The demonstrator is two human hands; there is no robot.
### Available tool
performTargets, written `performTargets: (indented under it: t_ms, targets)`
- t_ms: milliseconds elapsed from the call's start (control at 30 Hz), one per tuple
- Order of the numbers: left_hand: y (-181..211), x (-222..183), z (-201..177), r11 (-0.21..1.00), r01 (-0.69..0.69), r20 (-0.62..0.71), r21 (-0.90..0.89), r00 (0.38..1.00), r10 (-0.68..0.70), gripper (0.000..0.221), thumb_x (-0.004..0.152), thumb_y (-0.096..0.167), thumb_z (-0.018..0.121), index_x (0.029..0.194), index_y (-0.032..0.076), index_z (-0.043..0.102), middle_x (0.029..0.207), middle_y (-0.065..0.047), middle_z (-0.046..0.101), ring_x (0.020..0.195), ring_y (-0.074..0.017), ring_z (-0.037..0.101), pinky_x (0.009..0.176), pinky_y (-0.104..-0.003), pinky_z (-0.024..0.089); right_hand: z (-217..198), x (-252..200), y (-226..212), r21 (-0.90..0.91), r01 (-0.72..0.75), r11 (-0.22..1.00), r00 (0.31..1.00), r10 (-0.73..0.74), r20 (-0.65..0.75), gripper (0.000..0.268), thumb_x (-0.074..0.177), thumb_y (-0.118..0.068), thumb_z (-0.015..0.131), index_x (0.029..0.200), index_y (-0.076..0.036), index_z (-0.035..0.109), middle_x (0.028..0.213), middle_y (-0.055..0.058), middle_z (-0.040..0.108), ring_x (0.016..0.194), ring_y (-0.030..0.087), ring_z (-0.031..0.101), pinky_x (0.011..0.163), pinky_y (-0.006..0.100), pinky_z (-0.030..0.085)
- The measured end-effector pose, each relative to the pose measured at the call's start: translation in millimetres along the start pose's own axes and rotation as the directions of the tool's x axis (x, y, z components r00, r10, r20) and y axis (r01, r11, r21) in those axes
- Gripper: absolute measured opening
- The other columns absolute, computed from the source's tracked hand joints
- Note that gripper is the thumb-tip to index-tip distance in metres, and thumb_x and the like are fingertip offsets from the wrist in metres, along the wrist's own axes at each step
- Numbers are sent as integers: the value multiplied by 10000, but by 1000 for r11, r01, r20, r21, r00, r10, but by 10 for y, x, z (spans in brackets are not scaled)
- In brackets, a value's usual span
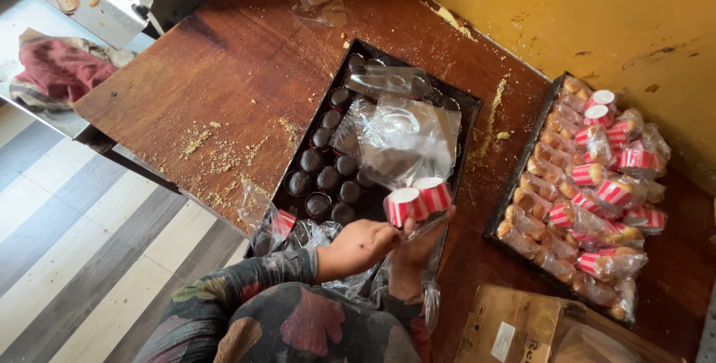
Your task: The recorder is packaging chocolate muffins into plastic bags from a tray at a bakery packaging station.
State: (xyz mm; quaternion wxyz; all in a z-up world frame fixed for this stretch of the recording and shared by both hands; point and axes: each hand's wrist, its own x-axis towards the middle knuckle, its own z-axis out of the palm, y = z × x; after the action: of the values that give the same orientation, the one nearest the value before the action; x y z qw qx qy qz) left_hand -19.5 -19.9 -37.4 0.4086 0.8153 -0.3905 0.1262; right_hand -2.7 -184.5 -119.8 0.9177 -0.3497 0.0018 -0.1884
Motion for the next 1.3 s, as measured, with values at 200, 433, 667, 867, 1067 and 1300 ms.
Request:
performTargets:
  t_ms: [200,433,667,867,1067,1300]
  targets:
    - [42,-82,88,964,123,110,-236,989,-99,131,947,163,634,1006,48,613,924,-150,691,806,-389,677,658,-463,537,66,190,18,-538,460,707,884,-308,352,1268,828,-195,888,1694,-140,-37,1605,122,350,1414,279,449,1203,488,397]
    - [-79,-158,173,937,72,56,-341,997,-56,109,985,163,657,1046,76,633,955,-124,709,838,-347,707,689,-405,560,646,99,-255,-685,118,719,951,118,287,1296,759,-120,886,1648,-122,-58,1560,197,345,1327,295,457,1146,465,387]
    - [174,71,-308,991,-40,-97,-127,995,28,464,820,310,770,1178,60,614,905,-133,705,775,-341,686,651,-448,532,189,-32,50,-757,255,601,931,59,360,1283,766,-188,900,1660,-106,-16,1501,163,388,1321,249,442,1169,389,352]
    - [24,-2,-192,983,120,6,138,993,-122,866,799,354,791,1472,-63,442,808,-120,668,641,-303,657,544,-445,499,199,-19,62,-686,519,510,753,108,650,932,955,-517,702,1594,-30,229,1494,211,491,1281,305,562,1125,431,437]
    - [-267,-239,56,976,215,36,35,976,-217,532,828,432,799,1034,46,498,730,-119,649,623,-357,654,502,-451,500,30,-67,83,-916,15,401,898,397,189,563,1154,-364,383,1609,-44,471,1392,207,698,1151,326,711,1044,426,564]
    - [-424,-469,353,926,357,131,122,919,-372,244,925,232,709,1041,107,535,746,-127,677,671,-398,662,535,-505,498,2,-113,137,-552,828,100,532,172,829,980,932,-157,679,1614,-107,-23,1493,235,507,1187,440,611,1004,476,503]
